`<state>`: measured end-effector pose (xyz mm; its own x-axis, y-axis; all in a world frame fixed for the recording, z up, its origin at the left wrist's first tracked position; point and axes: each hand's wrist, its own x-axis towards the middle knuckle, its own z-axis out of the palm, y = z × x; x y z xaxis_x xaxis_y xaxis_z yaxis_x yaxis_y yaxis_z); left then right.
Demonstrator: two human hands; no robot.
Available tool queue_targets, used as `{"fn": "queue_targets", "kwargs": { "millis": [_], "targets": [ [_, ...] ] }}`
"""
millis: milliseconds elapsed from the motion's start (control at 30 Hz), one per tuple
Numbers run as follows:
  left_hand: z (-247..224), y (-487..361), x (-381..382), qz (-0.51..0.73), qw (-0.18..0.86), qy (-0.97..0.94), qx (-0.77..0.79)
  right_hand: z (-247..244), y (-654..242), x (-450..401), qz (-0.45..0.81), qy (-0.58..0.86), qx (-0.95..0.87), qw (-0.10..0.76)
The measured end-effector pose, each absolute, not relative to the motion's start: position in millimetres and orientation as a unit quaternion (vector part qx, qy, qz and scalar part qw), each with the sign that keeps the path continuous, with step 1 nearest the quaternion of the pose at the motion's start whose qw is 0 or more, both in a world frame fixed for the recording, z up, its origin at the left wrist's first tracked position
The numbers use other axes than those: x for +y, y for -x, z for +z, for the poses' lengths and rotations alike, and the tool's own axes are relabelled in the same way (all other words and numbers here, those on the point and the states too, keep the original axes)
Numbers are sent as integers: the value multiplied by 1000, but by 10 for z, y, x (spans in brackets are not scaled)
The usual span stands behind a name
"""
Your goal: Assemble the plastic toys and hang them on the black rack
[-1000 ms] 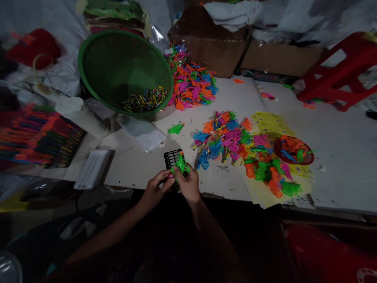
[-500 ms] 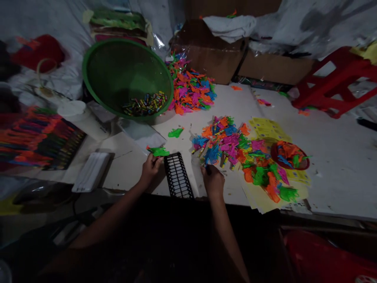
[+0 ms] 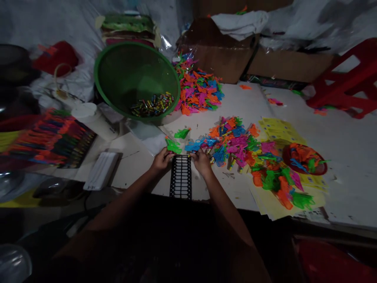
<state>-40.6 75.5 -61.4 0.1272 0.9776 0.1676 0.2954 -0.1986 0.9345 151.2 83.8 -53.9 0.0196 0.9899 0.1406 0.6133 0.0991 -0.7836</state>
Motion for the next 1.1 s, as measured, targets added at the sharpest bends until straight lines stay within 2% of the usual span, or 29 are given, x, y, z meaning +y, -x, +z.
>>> {"fn": "queue_targets", "kwargs": {
  "millis": [267, 833, 1100],
  "targets": [
    [-648, 477, 677, 414, 423, -647, 480, -602, -1468, 500, 270, 609, -637, 388],
    [-655, 474, 694, 371, 371, -702, 482, -619, -1421, 535, 248, 634, -634, 366],
    [-675, 490, 709, 337, 278, -770, 465, -543, -1408, 534, 202, 649, -660, 320]
  ]
}}
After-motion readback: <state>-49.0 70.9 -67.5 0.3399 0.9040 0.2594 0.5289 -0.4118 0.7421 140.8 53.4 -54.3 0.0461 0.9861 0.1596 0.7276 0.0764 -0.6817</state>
